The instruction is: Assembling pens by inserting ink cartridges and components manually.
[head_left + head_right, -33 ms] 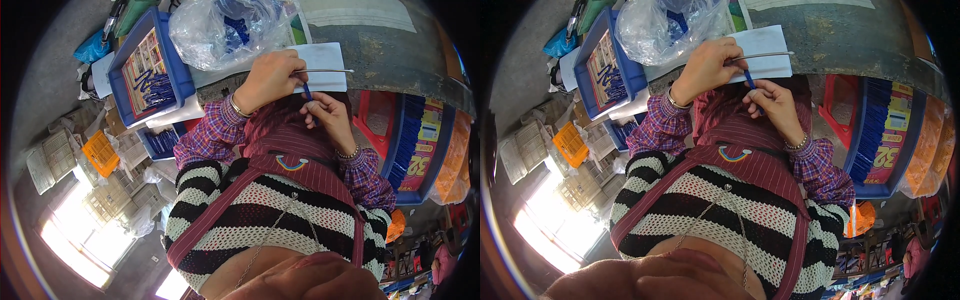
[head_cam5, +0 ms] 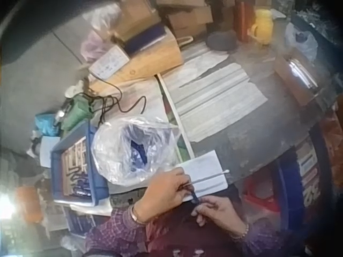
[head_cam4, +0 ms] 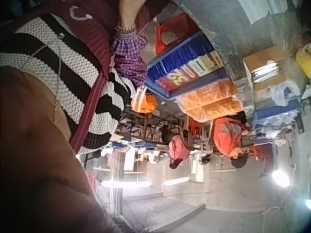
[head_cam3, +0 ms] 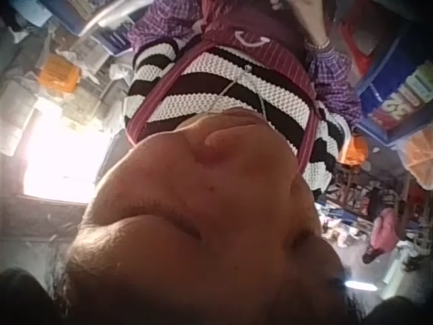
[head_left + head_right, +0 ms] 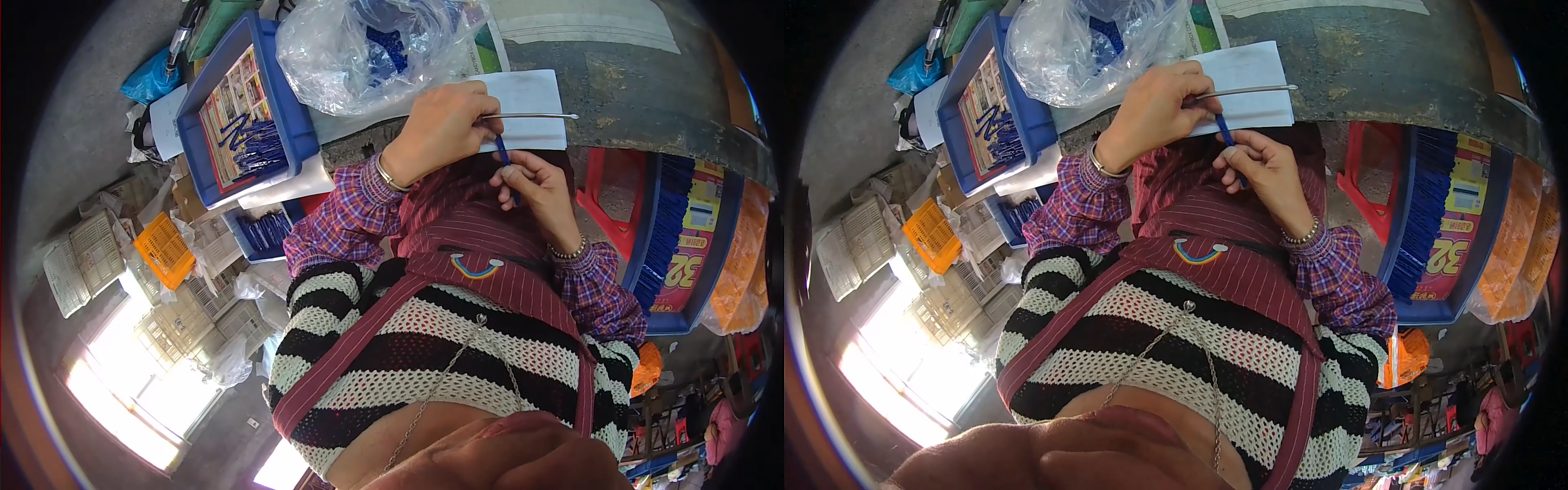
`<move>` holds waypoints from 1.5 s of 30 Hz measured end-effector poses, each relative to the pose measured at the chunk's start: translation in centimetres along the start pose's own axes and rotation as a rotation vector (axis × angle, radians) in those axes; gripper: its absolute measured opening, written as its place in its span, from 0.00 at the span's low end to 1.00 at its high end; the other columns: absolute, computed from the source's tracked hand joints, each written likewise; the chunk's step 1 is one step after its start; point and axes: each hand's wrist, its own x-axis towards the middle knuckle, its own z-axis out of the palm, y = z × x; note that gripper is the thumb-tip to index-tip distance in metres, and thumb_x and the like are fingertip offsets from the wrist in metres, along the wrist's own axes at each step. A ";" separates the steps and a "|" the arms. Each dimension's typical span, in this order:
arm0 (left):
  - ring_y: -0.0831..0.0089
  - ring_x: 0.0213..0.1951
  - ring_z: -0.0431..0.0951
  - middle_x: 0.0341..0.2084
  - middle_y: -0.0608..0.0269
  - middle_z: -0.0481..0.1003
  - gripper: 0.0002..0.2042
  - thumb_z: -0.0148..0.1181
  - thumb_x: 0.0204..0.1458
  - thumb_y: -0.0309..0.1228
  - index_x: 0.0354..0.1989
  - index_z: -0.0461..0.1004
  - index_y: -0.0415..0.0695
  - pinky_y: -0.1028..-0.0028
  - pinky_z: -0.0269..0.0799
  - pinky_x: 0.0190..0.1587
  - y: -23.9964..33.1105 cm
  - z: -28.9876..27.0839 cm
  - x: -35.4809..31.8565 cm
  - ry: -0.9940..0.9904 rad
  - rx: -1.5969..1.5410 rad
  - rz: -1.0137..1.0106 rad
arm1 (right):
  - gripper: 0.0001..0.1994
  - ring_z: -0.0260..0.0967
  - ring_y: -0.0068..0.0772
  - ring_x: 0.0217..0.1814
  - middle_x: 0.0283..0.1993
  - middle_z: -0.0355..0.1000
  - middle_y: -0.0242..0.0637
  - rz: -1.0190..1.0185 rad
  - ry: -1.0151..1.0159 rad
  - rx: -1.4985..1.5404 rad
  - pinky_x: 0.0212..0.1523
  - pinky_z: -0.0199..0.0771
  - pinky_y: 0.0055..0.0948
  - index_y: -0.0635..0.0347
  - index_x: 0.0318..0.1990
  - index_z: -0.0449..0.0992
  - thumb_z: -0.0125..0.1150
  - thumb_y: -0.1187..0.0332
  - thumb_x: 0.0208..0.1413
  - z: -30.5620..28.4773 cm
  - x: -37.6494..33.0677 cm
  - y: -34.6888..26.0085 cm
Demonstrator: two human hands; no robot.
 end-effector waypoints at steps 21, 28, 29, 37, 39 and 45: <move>0.76 0.38 0.73 0.37 0.61 0.72 0.07 0.51 0.55 0.26 0.40 0.70 0.38 0.77 0.70 0.41 -0.9 -2.3 -0.9 -0.025 -1.114 0.015 | 0.13 0.67 0.16 0.25 0.30 0.71 0.35 -0.024 0.009 0.004 0.25 0.70 0.16 0.70 0.47 0.69 0.51 0.72 0.56 0.5 0.3 0.1; 0.63 0.37 0.75 0.29 0.54 0.70 0.04 0.46 0.54 0.20 0.36 0.65 0.37 0.61 0.68 0.50 2.6 -2.4 -0.8 0.460 -0.969 0.548 | 0.13 0.67 0.16 0.24 0.30 0.72 0.35 -0.029 0.026 0.019 0.24 0.70 0.17 0.70 0.47 0.69 0.51 0.73 0.56 0.5 0.3 0.0; 0.63 0.36 0.75 0.29 0.54 0.71 0.04 0.47 0.53 0.20 0.36 0.66 0.37 0.60 0.68 0.50 2.5 -2.1 -0.8 0.489 -0.912 0.643 | 0.13 0.67 0.16 0.24 0.30 0.72 0.35 -0.031 0.027 0.018 0.24 0.70 0.17 0.70 0.47 0.69 0.51 0.73 0.56 0.5 0.3 0.1; 0.76 0.36 0.71 0.34 0.62 0.70 0.06 0.50 0.55 0.23 0.39 0.68 0.37 0.78 0.67 0.40 -0.3 2.4 -3.9 0.197 -0.963 0.021 | 0.11 0.66 0.16 0.24 0.29 0.72 0.35 -0.099 0.042 -0.001 0.23 0.70 0.16 0.70 0.44 0.70 0.52 0.73 0.55 0.7 0.7 0.5; 0.75 0.39 0.70 0.36 0.60 0.69 0.08 0.49 0.56 0.26 0.42 0.66 0.37 0.76 0.66 0.44 -0.4 2.3 -4.0 0.190 -1.044 0.101 | 0.11 0.66 0.16 0.24 0.29 0.72 0.35 -0.072 0.047 0.013 0.23 0.70 0.16 0.70 0.45 0.70 0.52 0.73 0.55 0.6 0.5 0.6; 0.69 0.38 0.72 0.33 0.55 0.70 0.07 0.47 0.57 0.26 0.41 0.63 0.37 0.66 0.66 0.50 0.4 0.1 -2.7 0.295 -1.076 0.197 | 0.12 0.66 0.16 0.24 0.30 0.72 0.35 -0.061 0.042 0.015 0.23 0.70 0.17 0.70 0.45 0.70 0.52 0.72 0.56 0.6 0.5 0.4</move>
